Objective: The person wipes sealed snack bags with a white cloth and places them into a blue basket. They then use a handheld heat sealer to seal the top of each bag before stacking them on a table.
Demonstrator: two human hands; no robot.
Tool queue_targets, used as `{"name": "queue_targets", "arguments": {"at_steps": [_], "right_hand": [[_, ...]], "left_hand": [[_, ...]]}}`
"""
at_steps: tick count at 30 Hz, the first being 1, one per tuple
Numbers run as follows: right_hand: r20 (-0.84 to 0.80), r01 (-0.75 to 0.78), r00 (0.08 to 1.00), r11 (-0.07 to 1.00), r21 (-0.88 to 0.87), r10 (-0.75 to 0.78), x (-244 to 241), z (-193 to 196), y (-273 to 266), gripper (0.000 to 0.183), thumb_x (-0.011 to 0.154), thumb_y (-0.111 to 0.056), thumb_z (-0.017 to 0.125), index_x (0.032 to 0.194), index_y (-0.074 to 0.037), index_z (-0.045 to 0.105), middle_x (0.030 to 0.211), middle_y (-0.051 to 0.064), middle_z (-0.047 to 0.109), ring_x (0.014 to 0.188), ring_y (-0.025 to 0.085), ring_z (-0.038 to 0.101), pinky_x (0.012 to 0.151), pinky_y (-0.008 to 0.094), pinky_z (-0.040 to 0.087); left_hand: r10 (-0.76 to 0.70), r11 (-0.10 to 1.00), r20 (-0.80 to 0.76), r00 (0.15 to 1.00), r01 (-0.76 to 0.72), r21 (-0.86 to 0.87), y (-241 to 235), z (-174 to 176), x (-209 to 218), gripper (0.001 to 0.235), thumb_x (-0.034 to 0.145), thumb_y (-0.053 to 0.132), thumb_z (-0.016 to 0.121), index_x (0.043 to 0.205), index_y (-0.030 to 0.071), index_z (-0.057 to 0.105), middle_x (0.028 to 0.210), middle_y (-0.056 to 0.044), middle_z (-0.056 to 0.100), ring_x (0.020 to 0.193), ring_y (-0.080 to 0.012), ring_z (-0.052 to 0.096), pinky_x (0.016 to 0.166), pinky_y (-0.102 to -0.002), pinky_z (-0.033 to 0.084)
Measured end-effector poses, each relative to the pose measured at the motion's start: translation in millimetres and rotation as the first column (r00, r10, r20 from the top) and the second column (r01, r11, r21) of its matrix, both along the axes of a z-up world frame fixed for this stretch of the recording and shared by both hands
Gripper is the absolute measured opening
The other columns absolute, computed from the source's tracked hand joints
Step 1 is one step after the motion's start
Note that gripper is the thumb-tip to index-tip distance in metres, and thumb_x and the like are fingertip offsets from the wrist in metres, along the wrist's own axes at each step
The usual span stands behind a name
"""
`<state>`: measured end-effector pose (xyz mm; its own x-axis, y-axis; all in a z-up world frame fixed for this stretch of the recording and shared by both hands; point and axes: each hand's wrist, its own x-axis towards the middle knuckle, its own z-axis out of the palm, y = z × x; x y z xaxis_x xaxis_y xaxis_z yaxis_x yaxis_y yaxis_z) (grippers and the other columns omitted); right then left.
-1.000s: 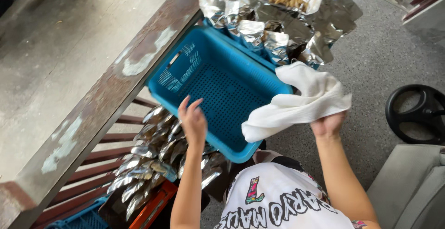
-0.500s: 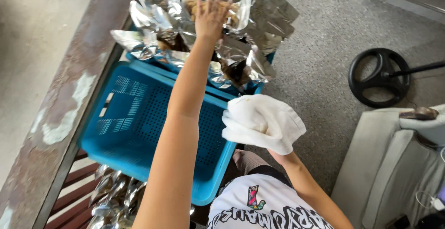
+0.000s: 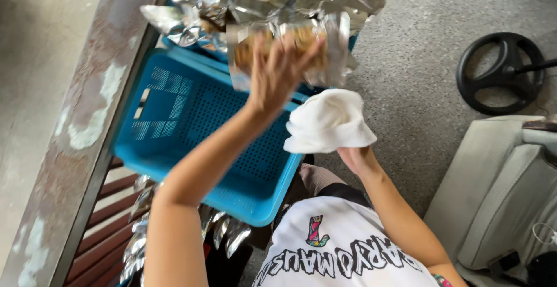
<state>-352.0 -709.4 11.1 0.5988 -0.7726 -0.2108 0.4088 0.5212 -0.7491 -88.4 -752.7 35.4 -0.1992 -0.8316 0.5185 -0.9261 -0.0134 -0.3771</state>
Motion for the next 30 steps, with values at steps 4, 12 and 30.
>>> {"name": "queue_targets", "arguments": {"at_steps": [4, 12, 30], "right_hand": [[-0.441, -0.078, 0.888, 0.901, -0.426, -0.131, 15, -14, 15, 0.043, 0.109, -0.03, 0.051, 0.145, -0.007, 0.046, 0.137, 0.007, 0.058, 0.122, 0.016, 0.061, 0.101, 0.033, 0.055], [-0.461, -0.299, 0.881, 0.879, -0.371, 0.106, 17, -26, 100, 0.029, 0.109, -0.02, 0.053, 0.135, -0.006, 0.051, 0.123, 0.002, 0.058, 0.112, 0.01, 0.056, 0.093, 0.027, 0.052], [-0.102, -0.349, 0.931, 0.937, 0.027, 0.349, 73, 34, 180, 0.041, 0.098, -0.021, 0.065, 0.135, -0.007, 0.055, 0.13, 0.005, 0.064, 0.116, 0.018, 0.066, 0.1, 0.038, 0.056]], "left_hand": [[0.166, 0.982, -0.296, 0.941, -0.13, 0.138, 127, 63, -67, 0.087, 0.095, 0.022, 0.079, 0.168, 0.031, 0.031, 0.14, -0.015, 0.049, 0.123, -0.0271, 0.052, 0.116, -0.058, 0.036], [0.384, 0.88, -0.842, 0.378, 0.126, 0.458, 278, 115, -35, 0.087, 0.081, 0.052, 0.082, 0.152, 0.02, 0.043, 0.141, -0.025, 0.048, 0.121, -0.0412, 0.054, 0.095, -0.05, 0.047], [-0.07, 0.997, -0.853, -0.516, -0.069, -0.04, 365, 61, -6, 0.03, 0.104, 0.033, 0.064, 0.11, 0.004, 0.071, 0.096, -0.004, 0.073, 0.087, -0.0086, 0.065, 0.079, -0.024, 0.054]]}}
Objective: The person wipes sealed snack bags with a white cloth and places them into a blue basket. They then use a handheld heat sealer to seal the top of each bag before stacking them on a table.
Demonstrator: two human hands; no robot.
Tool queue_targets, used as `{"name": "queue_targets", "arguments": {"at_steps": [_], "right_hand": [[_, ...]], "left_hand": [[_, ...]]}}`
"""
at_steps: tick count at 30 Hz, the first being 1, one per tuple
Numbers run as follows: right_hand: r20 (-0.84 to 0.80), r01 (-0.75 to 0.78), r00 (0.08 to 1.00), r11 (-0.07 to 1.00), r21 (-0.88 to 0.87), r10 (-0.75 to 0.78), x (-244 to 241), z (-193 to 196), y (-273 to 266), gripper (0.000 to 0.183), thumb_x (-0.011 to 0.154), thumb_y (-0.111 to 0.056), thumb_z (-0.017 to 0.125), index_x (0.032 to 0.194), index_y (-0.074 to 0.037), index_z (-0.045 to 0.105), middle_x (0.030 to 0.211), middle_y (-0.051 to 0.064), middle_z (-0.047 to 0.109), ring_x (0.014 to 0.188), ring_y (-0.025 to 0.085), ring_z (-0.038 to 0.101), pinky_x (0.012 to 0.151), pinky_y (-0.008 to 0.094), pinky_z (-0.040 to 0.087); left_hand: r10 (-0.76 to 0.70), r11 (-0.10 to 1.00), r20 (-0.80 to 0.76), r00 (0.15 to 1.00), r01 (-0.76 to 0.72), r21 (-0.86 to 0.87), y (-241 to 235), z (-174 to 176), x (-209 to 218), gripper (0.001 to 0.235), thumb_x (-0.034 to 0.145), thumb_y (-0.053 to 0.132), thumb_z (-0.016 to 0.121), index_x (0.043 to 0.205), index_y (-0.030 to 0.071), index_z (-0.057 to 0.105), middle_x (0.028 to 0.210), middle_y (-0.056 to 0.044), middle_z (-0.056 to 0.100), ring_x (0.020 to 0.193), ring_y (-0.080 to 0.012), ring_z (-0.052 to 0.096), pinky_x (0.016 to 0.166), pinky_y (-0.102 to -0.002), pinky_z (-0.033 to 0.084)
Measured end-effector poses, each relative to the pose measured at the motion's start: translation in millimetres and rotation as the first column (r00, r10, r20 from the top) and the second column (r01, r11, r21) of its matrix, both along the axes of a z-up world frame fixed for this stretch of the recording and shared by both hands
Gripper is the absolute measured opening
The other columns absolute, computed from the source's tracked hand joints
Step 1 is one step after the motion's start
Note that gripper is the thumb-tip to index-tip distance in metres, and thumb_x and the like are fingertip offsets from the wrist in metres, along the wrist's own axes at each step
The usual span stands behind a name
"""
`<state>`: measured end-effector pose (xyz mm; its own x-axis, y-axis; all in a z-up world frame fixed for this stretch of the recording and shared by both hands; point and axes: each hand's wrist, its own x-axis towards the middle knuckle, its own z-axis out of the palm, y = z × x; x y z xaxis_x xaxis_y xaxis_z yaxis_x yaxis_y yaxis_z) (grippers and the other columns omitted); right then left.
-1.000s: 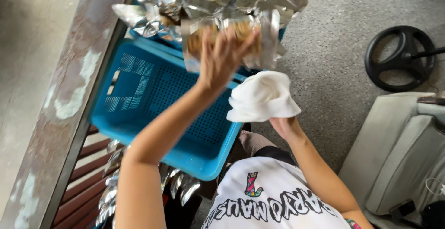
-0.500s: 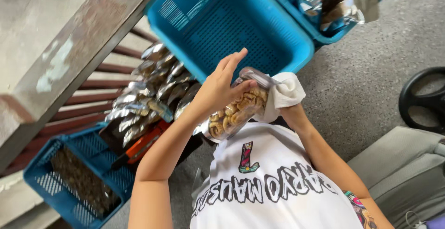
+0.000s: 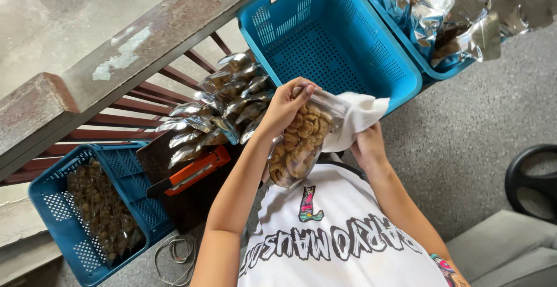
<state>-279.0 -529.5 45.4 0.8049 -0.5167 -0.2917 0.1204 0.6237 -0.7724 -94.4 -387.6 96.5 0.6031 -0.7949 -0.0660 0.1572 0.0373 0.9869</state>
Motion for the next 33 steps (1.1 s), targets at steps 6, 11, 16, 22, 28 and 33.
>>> {"name": "queue_targets", "arguments": {"at_steps": [6, 11, 16, 22, 28, 33], "right_hand": [[0.146, 0.129, 0.981, 0.992, 0.012, -0.129, -18, -18, -24, 0.042, 0.104, -0.036, 0.054, 0.134, -0.007, 0.053, 0.127, 0.007, 0.066, 0.116, 0.021, 0.067, 0.102, 0.04, 0.056], [0.012, 0.093, 0.993, 0.733, -0.674, -0.115, -23, -47, -43, 0.03, 0.113, -0.026, 0.054, 0.134, -0.005, 0.058, 0.124, 0.009, 0.065, 0.112, 0.022, 0.064, 0.099, 0.038, 0.055], [-0.075, -0.071, 0.997, 0.31, -0.948, -0.001, -8, -28, -31, 0.042, 0.097, -0.017, 0.068, 0.135, -0.005, 0.057, 0.125, 0.01, 0.061, 0.111, 0.025, 0.062, 0.097, 0.039, 0.054], [-0.119, -0.088, 0.988, -0.264, -0.961, 0.103, 14, 43, -6, 0.074, 0.07, -0.014, 0.081, 0.138, -0.009, 0.053, 0.14, 0.014, 0.046, 0.123, 0.037, 0.037, 0.107, 0.049, 0.037], [-0.127, -0.136, 0.99, -0.199, -0.97, -0.058, 17, 63, -1, 0.056, 0.081, -0.002, 0.072, 0.134, -0.002, 0.057, 0.149, 0.019, 0.039, 0.119, 0.038, 0.034, 0.104, 0.042, 0.035], [-0.156, -0.184, 0.971, -0.145, -0.972, -0.18, 29, 83, -11, 0.028, 0.086, -0.012, 0.08, 0.111, -0.002, 0.073, 0.131, 0.006, 0.057, 0.117, 0.027, 0.042, 0.104, 0.043, 0.033]], "left_hand": [[-0.067, 0.994, -0.196, 0.978, 0.048, -0.098, 10, -19, 3, 0.027, 0.1, 0.031, 0.069, 0.104, 0.005, 0.07, 0.103, -0.007, 0.077, 0.091, -0.0118, 0.07, 0.082, -0.03, 0.057], [-0.008, 1.0, -0.07, 0.998, 0.007, -0.021, 3, -14, -2, 0.033, 0.097, 0.036, 0.072, 0.095, 0.003, 0.071, 0.098, -0.007, 0.081, 0.093, -0.0115, 0.076, 0.085, -0.03, 0.061], [-0.012, 1.0, 0.058, 0.998, 0.012, 0.004, -3, -6, -11, 0.025, 0.095, 0.024, 0.073, 0.105, 0.001, 0.073, 0.098, -0.004, 0.078, 0.09, -0.0098, 0.069, 0.083, -0.027, 0.056], [-0.006, 0.984, 0.164, 0.986, -0.023, 0.177, -13, 5, -16, 0.028, 0.088, 0.019, 0.072, 0.11, 0.002, 0.07, 0.089, -0.005, 0.074, 0.081, -0.0097, 0.066, 0.072, -0.027, 0.054], [-0.012, 0.974, 0.171, 0.985, -0.028, 0.226, -13, 1, -16, 0.034, 0.084, 0.023, 0.07, 0.111, 0.003, 0.069, 0.087, -0.003, 0.072, 0.078, -0.0106, 0.067, 0.071, -0.028, 0.055], [-0.102, 0.994, 0.082, 0.991, 0.099, 0.037, -19, 1, -18, 0.035, 0.111, 0.032, 0.056, 0.106, -0.001, 0.067, 0.088, -0.002, 0.065, 0.083, -0.0088, 0.056, 0.075, -0.028, 0.05]]}}
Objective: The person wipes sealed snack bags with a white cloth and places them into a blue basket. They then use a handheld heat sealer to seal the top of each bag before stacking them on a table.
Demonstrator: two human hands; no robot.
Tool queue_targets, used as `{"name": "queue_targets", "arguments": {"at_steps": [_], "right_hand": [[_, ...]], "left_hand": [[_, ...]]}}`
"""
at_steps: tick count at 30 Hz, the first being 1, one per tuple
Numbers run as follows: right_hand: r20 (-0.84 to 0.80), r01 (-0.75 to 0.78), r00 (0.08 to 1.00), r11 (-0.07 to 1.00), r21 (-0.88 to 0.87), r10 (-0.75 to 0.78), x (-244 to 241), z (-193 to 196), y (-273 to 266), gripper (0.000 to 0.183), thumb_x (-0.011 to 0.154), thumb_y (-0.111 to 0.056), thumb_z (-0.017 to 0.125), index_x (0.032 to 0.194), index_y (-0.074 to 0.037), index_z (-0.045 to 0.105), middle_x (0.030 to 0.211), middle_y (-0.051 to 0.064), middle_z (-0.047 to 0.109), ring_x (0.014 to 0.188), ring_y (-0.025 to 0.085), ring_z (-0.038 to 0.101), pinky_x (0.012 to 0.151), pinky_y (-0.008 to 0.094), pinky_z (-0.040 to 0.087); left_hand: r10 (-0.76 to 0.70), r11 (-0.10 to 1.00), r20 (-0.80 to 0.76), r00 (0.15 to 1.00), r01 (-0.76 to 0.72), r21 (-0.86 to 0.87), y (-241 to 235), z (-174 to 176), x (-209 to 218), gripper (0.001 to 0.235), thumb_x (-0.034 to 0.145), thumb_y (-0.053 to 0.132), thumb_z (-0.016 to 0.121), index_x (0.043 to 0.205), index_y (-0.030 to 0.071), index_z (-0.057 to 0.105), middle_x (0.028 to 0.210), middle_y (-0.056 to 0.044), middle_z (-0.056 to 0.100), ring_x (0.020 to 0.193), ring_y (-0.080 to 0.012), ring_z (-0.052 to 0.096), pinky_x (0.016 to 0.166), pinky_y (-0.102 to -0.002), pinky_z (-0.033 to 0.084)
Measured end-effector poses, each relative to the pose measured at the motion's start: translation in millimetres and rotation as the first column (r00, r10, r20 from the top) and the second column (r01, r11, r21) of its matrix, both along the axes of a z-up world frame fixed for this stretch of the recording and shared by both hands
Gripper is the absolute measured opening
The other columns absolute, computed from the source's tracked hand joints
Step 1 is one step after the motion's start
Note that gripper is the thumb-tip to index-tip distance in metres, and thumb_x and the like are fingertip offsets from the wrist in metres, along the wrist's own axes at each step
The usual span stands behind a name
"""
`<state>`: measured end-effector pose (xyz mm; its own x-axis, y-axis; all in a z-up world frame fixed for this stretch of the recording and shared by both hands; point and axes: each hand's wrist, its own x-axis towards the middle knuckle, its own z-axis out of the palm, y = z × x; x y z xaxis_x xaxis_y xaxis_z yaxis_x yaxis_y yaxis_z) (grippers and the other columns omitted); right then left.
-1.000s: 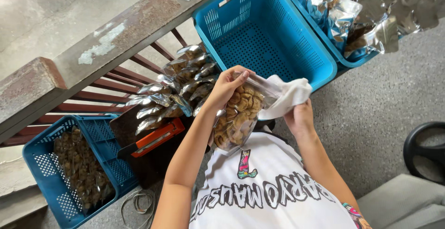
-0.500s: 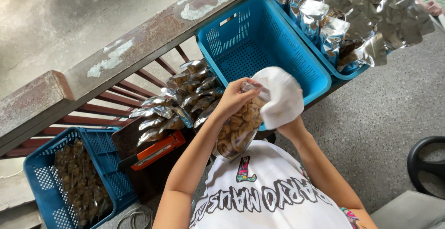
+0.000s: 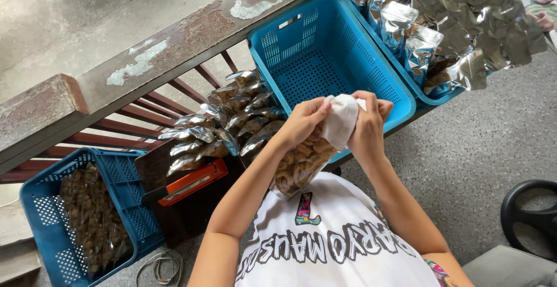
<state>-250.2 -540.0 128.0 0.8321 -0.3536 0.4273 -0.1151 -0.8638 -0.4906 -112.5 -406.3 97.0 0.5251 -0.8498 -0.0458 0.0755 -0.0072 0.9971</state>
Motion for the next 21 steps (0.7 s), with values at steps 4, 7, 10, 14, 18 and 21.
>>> {"name": "queue_targets", "arguments": {"at_steps": [4, 7, 10, 14, 18, 21], "right_hand": [[-0.028, -0.148, 0.987, 0.951, 0.272, 0.161, 14, 13, -16, 0.031, 0.078, -0.017, 0.08, 0.106, -0.003, 0.076, 0.135, 0.007, 0.058, 0.115, 0.028, 0.038, 0.106, 0.041, 0.031], [-0.037, -0.236, 0.952, 0.806, 0.543, 0.304, 27, 16, -30, 0.028, 0.089, -0.018, 0.067, 0.115, -0.01, 0.073, 0.147, 0.004, 0.055, 0.123, 0.027, 0.038, 0.114, 0.039, 0.03], [-0.02, -0.267, 0.932, 0.72, 0.641, 0.363, 35, 14, -35, 0.033, 0.096, -0.03, 0.064, 0.125, -0.014, 0.065, 0.142, 0.002, 0.054, 0.123, 0.026, 0.038, 0.113, 0.037, 0.033], [-0.096, -0.308, 0.925, 0.872, 0.381, 0.368, 25, 4, -33, 0.04, 0.087, -0.029, 0.072, 0.121, -0.01, 0.066, 0.141, 0.004, 0.053, 0.114, 0.028, 0.037, 0.11, 0.038, 0.035], [-0.264, -0.166, 0.932, 0.939, 0.301, 0.249, 19, -1, -39, 0.041, 0.088, -0.031, 0.075, 0.123, -0.013, 0.066, 0.138, -0.002, 0.056, 0.114, 0.028, 0.038, 0.11, 0.034, 0.037], [-0.016, -0.395, 0.91, 0.878, 0.272, 0.414, 26, -3, -45, 0.074, 0.071, -0.038, 0.081, 0.132, -0.007, 0.055, 0.138, 0.005, 0.047, 0.113, 0.029, 0.037, 0.107, 0.034, 0.034]], "left_hand": [[0.065, 0.993, 0.131, 0.989, -0.077, 0.092, 1, 10, 0, 0.038, 0.11, 0.033, 0.048, 0.11, 0.0, 0.067, 0.08, -0.004, 0.063, 0.074, -0.0092, 0.053, 0.067, -0.03, 0.049], [0.106, 0.983, 0.187, 0.977, -0.131, 0.126, 3, 18, 0, 0.038, 0.108, 0.033, 0.049, 0.111, 0.0, 0.069, 0.077, -0.006, 0.066, 0.072, -0.0099, 0.055, 0.067, -0.03, 0.05], [0.142, 0.973, 0.263, 0.954, -0.184, 0.141, 0, 22, 3, 0.038, 0.106, 0.032, 0.052, 0.111, 0.0, 0.07, 0.076, -0.007, 0.068, 0.071, -0.01, 0.058, 0.068, -0.029, 0.051], [0.147, 0.967, 0.239, 0.96, -0.19, 0.168, 1, 14, 6, 0.038, 0.104, 0.033, 0.054, 0.108, -0.001, 0.072, 0.077, -0.006, 0.07, 0.072, -0.0089, 0.061, 0.069, -0.028, 0.052], [0.195, 0.975, 0.131, 0.972, -0.206, 0.082, 5, 11, 13, 0.039, 0.106, 0.034, 0.057, 0.112, -0.002, 0.073, 0.078, -0.009, 0.067, 0.074, -0.0089, 0.055, 0.07, -0.03, 0.05], [0.16, 0.968, 0.18, 0.97, -0.19, 0.165, 4, 12, 12, 0.041, 0.106, 0.035, 0.056, 0.113, -0.001, 0.073, 0.074, -0.009, 0.065, 0.071, -0.0089, 0.055, 0.067, -0.029, 0.05]]}}
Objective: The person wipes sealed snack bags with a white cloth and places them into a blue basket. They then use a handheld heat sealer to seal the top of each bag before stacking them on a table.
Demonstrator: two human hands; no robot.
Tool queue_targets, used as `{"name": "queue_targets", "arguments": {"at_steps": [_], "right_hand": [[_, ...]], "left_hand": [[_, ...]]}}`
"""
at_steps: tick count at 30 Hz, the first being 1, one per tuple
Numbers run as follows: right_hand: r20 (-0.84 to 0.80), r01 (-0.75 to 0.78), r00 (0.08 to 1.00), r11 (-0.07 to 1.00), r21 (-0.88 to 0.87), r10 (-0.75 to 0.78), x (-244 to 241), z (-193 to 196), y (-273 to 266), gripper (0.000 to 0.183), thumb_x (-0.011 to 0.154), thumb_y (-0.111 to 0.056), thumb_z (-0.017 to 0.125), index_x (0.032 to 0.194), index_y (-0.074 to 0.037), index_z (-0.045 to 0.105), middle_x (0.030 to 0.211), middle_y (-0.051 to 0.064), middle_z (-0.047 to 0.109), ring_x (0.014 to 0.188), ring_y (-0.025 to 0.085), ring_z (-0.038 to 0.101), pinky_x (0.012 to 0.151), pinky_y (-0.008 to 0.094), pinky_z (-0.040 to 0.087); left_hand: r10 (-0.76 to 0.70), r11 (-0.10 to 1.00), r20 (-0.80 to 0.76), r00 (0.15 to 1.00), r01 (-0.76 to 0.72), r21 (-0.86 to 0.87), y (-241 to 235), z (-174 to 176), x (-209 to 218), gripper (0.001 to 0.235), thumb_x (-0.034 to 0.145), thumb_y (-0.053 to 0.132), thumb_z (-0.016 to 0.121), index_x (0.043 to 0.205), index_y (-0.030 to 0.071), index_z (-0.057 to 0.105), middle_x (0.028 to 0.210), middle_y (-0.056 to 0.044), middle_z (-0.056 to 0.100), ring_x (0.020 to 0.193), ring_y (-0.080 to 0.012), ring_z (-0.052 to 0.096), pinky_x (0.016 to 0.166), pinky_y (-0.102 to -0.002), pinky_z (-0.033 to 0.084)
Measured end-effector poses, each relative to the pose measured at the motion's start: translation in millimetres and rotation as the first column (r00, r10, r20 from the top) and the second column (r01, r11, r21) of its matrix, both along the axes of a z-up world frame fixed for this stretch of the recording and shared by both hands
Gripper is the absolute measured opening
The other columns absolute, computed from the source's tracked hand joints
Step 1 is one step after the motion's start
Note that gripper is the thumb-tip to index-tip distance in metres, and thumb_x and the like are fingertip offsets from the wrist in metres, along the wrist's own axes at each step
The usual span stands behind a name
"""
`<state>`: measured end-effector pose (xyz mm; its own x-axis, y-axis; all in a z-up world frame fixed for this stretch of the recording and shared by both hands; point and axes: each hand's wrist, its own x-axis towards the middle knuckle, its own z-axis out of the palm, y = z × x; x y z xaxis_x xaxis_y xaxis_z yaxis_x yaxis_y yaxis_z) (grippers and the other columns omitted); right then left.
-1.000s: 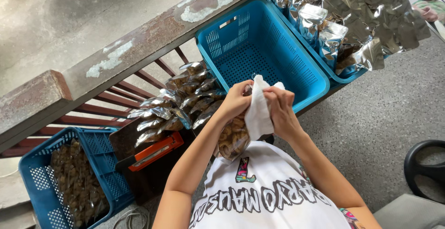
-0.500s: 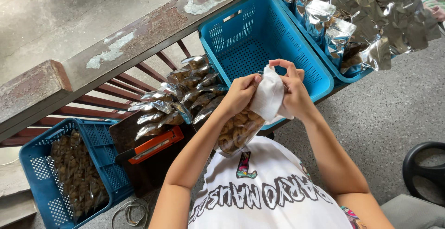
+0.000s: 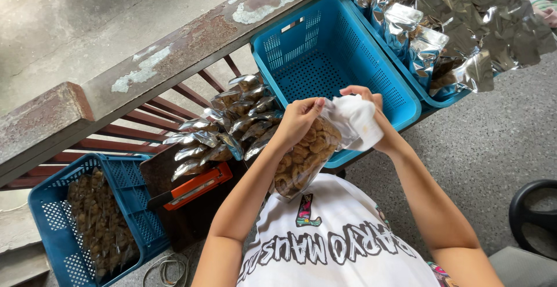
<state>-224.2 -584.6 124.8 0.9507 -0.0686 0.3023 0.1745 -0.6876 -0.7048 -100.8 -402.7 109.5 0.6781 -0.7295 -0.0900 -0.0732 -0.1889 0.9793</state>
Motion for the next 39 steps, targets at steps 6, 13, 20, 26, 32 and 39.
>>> {"name": "queue_targets", "arguments": {"at_steps": [6, 13, 20, 26, 32, 39], "right_hand": [[0.004, -0.172, 0.968, 0.653, 0.737, 0.25, 13, 3, 2, 0.062, 0.092, -0.039, 0.072, 0.142, -0.016, 0.045, 0.139, -0.002, 0.045, 0.123, 0.024, 0.045, 0.11, 0.038, 0.041], [-0.152, 0.044, 0.982, 0.922, -0.384, -0.11, -13, 3, 0, 0.024, 0.089, -0.029, 0.071, 0.11, -0.016, 0.074, 0.136, 0.002, 0.055, 0.111, 0.032, 0.04, 0.106, 0.042, 0.037], [-0.191, 0.103, 0.976, 0.995, 0.001, -0.101, -9, -14, -13, 0.028, 0.087, -0.035, 0.062, 0.099, -0.012, 0.073, 0.122, 0.008, 0.062, 0.104, 0.028, 0.055, 0.093, 0.039, 0.053], [-0.272, 0.126, 0.955, 0.673, 0.728, 0.115, 10, -4, -24, 0.048, 0.103, -0.045, 0.048, 0.104, -0.002, 0.069, 0.104, 0.014, 0.07, 0.089, 0.021, 0.072, 0.077, 0.034, 0.063], [-0.299, -0.144, 0.949, 0.98, -0.14, 0.097, 34, 8, 1, 0.027, 0.1, -0.028, 0.057, 0.094, -0.005, 0.069, 0.089, 0.013, 0.068, 0.084, 0.028, 0.067, 0.078, 0.04, 0.055], [0.047, -0.132, 0.986, 0.919, -0.371, 0.16, 24, 9, 14, 0.025, 0.08, -0.025, 0.078, 0.082, -0.006, 0.063, 0.075, 0.011, 0.064, 0.076, 0.033, 0.06, 0.07, 0.045, 0.047]], "left_hand": [[-0.032, 0.998, 0.084, 0.996, 0.028, 0.056, -5, 1, -4, 0.037, 0.105, 0.032, 0.054, 0.111, 0.0, 0.071, 0.075, -0.007, 0.069, 0.069, -0.0087, 0.06, 0.067, -0.028, 0.051], [-0.008, 0.976, -0.136, 0.991, -0.021, -0.215, -1, -6, 8, 0.026, 0.105, 0.02, 0.057, 0.103, -0.003, 0.07, 0.09, -0.004, 0.073, 0.084, -0.0075, 0.062, 0.078, -0.027, 0.053], [0.02, 0.999, 0.343, 0.939, -0.033, 0.032, 3, 14, -1, 0.024, 0.102, 0.021, 0.059, 0.104, -0.001, 0.069, 0.098, -0.016, 0.077, 0.076, -0.0313, 0.071, 0.068, -0.04, 0.056], [-0.048, 0.998, 0.505, 0.862, 0.023, 0.056, -1, 12, -2, 0.014, 0.098, 0.007, 0.053, 0.106, 0.002, 0.063, 0.09, -0.022, 0.071, 0.082, -0.0413, 0.069, 0.073, -0.05, 0.053], [-0.021, 0.998, 0.503, 0.864, 0.05, -0.044, -5, -3, -2, 0.018, 0.084, 0.007, 0.063, 0.101, 0.005, 0.07, 0.089, -0.018, 0.073, 0.083, -0.0383, 0.07, 0.074, -0.046, 0.056], [0.044, 0.997, 0.518, 0.854, -0.071, 0.032, 0, -11, -5, 0.016, 0.083, 0.006, 0.064, 0.098, 0.005, 0.07, 0.089, -0.019, 0.072, 0.084, -0.0398, 0.069, 0.075, -0.046, 0.055]]}}
